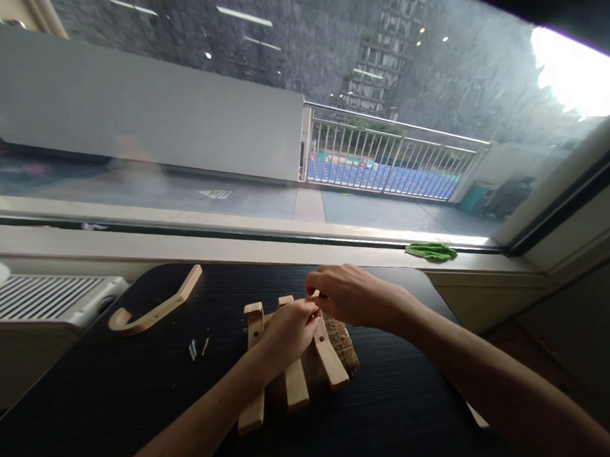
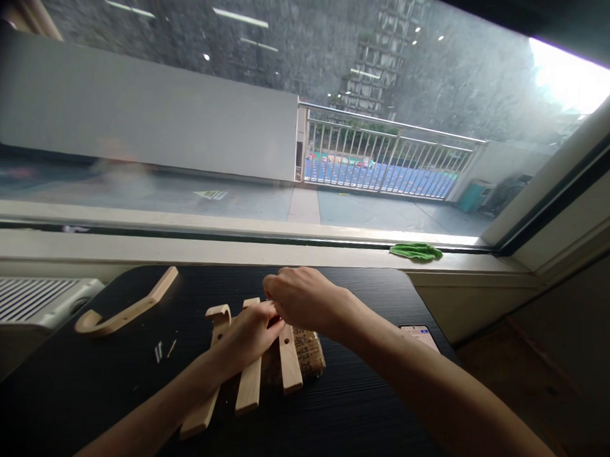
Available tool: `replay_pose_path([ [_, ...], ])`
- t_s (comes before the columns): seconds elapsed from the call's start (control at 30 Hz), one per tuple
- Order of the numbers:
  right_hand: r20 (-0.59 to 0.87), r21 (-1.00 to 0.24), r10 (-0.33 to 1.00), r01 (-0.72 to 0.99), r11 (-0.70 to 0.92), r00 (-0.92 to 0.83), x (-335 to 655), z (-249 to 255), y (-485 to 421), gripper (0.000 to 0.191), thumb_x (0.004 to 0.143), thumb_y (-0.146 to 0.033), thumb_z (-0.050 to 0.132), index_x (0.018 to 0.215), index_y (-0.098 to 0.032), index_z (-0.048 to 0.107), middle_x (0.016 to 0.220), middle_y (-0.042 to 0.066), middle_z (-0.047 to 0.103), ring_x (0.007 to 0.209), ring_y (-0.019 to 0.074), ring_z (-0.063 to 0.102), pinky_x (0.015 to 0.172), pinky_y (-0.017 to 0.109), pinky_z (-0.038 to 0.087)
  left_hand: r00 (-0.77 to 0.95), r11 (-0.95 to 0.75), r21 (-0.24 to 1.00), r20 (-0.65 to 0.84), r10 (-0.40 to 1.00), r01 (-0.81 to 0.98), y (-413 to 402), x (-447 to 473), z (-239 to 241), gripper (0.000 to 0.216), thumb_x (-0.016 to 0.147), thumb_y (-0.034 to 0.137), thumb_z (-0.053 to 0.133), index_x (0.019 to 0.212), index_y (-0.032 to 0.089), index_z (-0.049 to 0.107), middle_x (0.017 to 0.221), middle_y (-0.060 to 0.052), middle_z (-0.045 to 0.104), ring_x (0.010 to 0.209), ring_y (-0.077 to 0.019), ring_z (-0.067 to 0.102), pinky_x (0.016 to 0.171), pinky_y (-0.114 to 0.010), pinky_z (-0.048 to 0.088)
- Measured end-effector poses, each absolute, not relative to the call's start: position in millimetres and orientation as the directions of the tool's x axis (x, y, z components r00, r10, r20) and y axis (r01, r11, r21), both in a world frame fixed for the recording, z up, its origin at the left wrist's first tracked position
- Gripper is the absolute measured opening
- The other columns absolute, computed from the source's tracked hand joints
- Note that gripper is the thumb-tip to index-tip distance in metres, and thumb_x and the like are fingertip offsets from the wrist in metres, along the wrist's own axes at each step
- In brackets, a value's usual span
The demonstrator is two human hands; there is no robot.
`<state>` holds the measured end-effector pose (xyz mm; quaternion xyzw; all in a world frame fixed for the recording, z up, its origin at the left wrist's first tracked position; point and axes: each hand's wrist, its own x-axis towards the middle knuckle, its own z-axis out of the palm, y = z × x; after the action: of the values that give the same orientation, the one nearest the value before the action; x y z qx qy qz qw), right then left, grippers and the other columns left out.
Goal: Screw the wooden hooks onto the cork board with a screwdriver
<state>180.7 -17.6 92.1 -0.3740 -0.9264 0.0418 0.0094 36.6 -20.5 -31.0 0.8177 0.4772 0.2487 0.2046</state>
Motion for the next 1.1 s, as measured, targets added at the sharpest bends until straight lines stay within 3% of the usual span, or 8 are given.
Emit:
replay_pose_path([
  [0.1,0.023,-0.138,0.733,0.724,0.675,-0.679,193,98,-28,0.043,0.081,-0.035,0.055,0.119,-0.018,0.046,0.096,0.007,0.063,0.077,0.0178,0.058,0.059,0.026,0.037,0.427,-0.453,0.570,0.190,0.884,0.685,-21,35,-30,0.017,0.082,0.016,0.046,0.078,0.018,0.062,0.080,-0.005,0.068,0.074,-0.0172,0.063,0.064,-0.025,0.041],
  [0.17,0.056,-0.171,0.778,0.761,0.626,-0.626,209,97,-41,0.052,0.079,-0.031,0.056,0.127,-0.019,0.038,0.106,0.007,0.060,0.084,0.0177,0.058,0.065,0.026,0.039,0.438,-0.465,0.564,0.193,0.878,0.683,-21,35,-30,0.018,0.083,0.017,0.046,0.079,0.019,0.063,0.083,-0.004,0.068,0.076,-0.0169,0.063,0.067,-0.025,0.042],
  [0.27,-0.022,-0.169,0.829,0.819,0.548,-0.559,227,78,-65,0.043,0.078,-0.021,0.054,0.121,-0.023,0.045,0.103,0.005,0.060,0.086,0.0185,0.059,0.067,0.027,0.039,0.437,-0.471,0.547,0.202,0.877,0.692,-22,34,-30,0.019,0.084,0.019,0.046,0.080,0.020,0.064,0.084,-0.003,0.068,0.076,-0.0171,0.062,0.068,-0.026,0.042],
  [0.47,-0.117,-0.256,0.801,0.797,0.547,-0.587,216,28,-91,0.016,0.082,-0.025,0.049,0.097,-0.022,0.056,0.093,0.003,0.062,0.080,0.0171,0.060,0.060,0.024,0.036,0.438,-0.445,0.574,0.160,0.884,0.687,-23,37,-25,0.023,0.083,0.019,0.045,0.090,0.021,0.067,0.088,-0.004,0.069,0.080,-0.0164,0.062,0.074,-0.026,0.042],
  [0.7,-0.101,-0.221,0.788,0.786,0.577,-0.607,212,26,-91,0.018,0.082,-0.019,0.046,0.098,-0.023,0.053,0.088,0.002,0.061,0.076,0.0165,0.057,0.058,0.025,0.035,0.425,-0.419,0.578,0.134,0.895,0.700,-23,36,-24,0.026,0.083,0.021,0.044,0.091,0.022,0.069,0.087,-0.003,0.069,0.077,-0.0158,0.062,0.071,-0.025,0.042],
  [0.87,0.010,-0.236,0.801,0.777,0.583,-0.598,212,38,-97,0.051,0.076,-0.002,0.040,0.122,-0.025,0.041,0.111,0.005,0.054,0.091,0.0170,0.053,0.070,0.026,0.040,0.434,-0.432,0.575,0.143,0.889,0.695,-24,38,-21,0.024,0.083,0.022,0.045,0.086,0.021,0.069,0.084,-0.003,0.069,0.077,-0.0161,0.061,0.072,-0.025,0.042],
  [0.97,0.009,-0.226,0.680,0.661,0.716,-0.734,205,37,-94,0.050,0.075,-0.002,0.041,0.117,-0.029,0.046,0.126,0.004,0.043,0.099,0.0172,0.050,0.068,0.026,0.041,0.425,-0.411,0.571,0.117,0.898,0.711,-24,39,-18,0.024,0.083,0.023,0.045,0.085,0.020,0.069,0.086,-0.004,0.069,0.077,-0.0165,0.061,0.071,-0.025,0.041],
  [1.1,0.020,-0.260,0.648,0.621,0.739,-0.762,203,27,-81,0.044,0.079,-0.004,0.041,0.119,-0.023,0.044,0.124,0.006,0.045,0.106,0.0171,0.047,0.074,0.026,0.043,0.438,-0.404,0.589,0.092,0.894,0.700,-23,37,-17,0.023,0.082,0.023,0.046,0.081,0.020,0.068,0.084,-0.003,0.069,0.076,-0.0159,0.061,0.070,-0.024,0.041],
])
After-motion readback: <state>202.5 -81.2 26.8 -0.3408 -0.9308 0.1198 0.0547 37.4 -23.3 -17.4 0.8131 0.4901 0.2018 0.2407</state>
